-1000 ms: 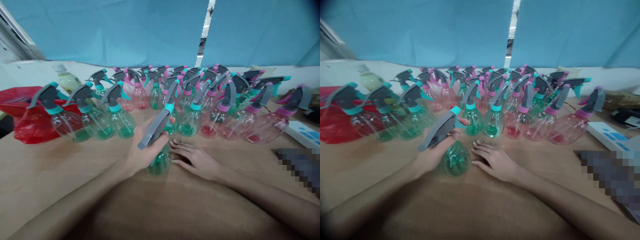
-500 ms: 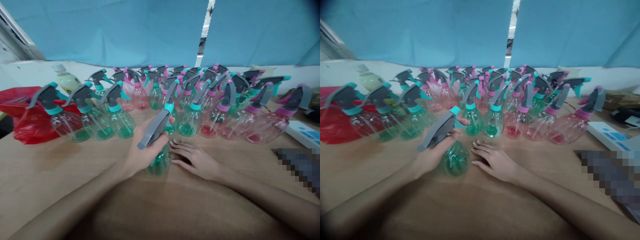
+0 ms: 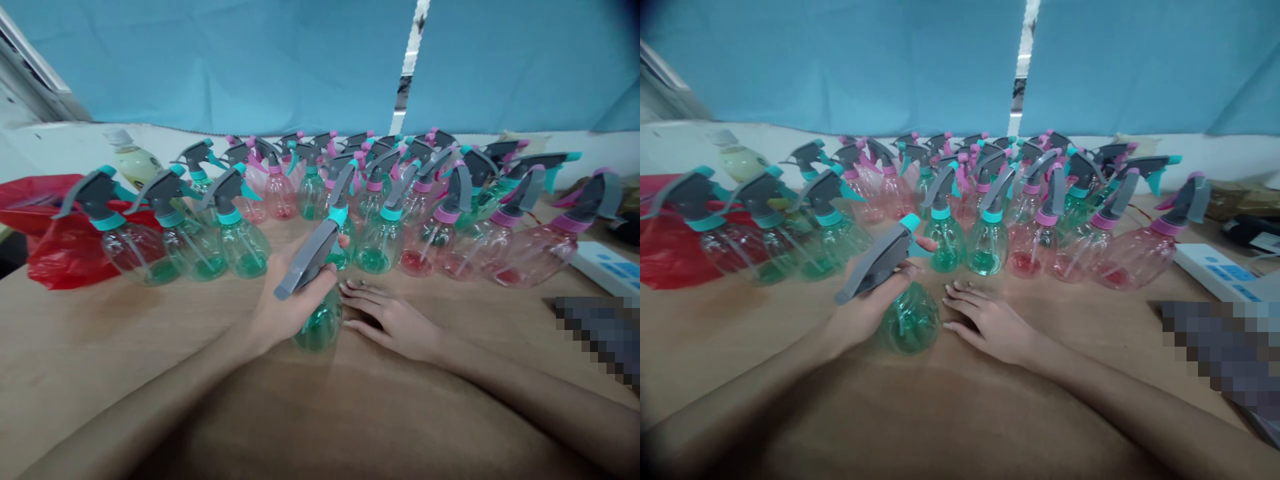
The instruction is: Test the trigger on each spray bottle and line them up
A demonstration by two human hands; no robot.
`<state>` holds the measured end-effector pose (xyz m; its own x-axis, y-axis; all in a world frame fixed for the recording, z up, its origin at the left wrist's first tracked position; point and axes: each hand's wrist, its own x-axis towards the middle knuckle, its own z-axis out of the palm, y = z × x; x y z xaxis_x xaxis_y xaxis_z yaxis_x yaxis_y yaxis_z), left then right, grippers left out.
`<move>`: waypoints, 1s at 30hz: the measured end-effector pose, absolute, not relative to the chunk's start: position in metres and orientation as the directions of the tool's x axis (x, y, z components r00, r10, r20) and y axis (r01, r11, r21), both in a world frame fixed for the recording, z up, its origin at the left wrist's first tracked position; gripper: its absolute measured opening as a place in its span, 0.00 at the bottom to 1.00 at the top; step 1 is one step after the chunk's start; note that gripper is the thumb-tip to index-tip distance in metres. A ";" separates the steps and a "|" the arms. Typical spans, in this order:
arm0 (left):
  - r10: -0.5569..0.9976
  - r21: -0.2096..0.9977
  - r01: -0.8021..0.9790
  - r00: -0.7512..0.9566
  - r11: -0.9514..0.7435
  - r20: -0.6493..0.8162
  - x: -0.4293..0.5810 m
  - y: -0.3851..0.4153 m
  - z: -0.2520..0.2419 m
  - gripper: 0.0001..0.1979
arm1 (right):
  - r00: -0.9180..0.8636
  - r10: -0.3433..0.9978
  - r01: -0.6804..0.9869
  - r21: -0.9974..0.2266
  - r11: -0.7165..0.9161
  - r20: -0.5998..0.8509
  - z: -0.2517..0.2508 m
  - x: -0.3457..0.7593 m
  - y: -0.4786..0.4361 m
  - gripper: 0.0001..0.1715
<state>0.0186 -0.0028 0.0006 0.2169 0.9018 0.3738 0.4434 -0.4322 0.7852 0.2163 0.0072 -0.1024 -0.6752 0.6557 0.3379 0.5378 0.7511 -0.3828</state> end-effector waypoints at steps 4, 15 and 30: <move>0.898 0.783 0.438 0.217 -0.441 0.384 0.019 -0.002 0.000 0.15 | -0.681 0.657 0.551 -0.366 0.750 0.322 -0.102 0.216 0.007 0.25; 0.896 0.781 0.440 0.259 -0.442 0.361 0.016 -0.001 -0.001 0.20 | -0.679 0.657 0.547 -0.371 0.750 0.328 -0.103 0.216 0.008 0.25; 0.867 0.766 0.418 0.327 -0.489 0.375 0.015 -0.001 0.006 0.22 | -0.678 0.656 0.545 -0.371 0.752 0.333 -0.102 0.216 0.007 0.25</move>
<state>0.0147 -0.0012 0.0062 0.3273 0.8673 0.3751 0.4179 -0.4888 0.7657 0.2163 0.0074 -0.1024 -0.6777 0.6558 0.3327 0.5450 0.7516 -0.3715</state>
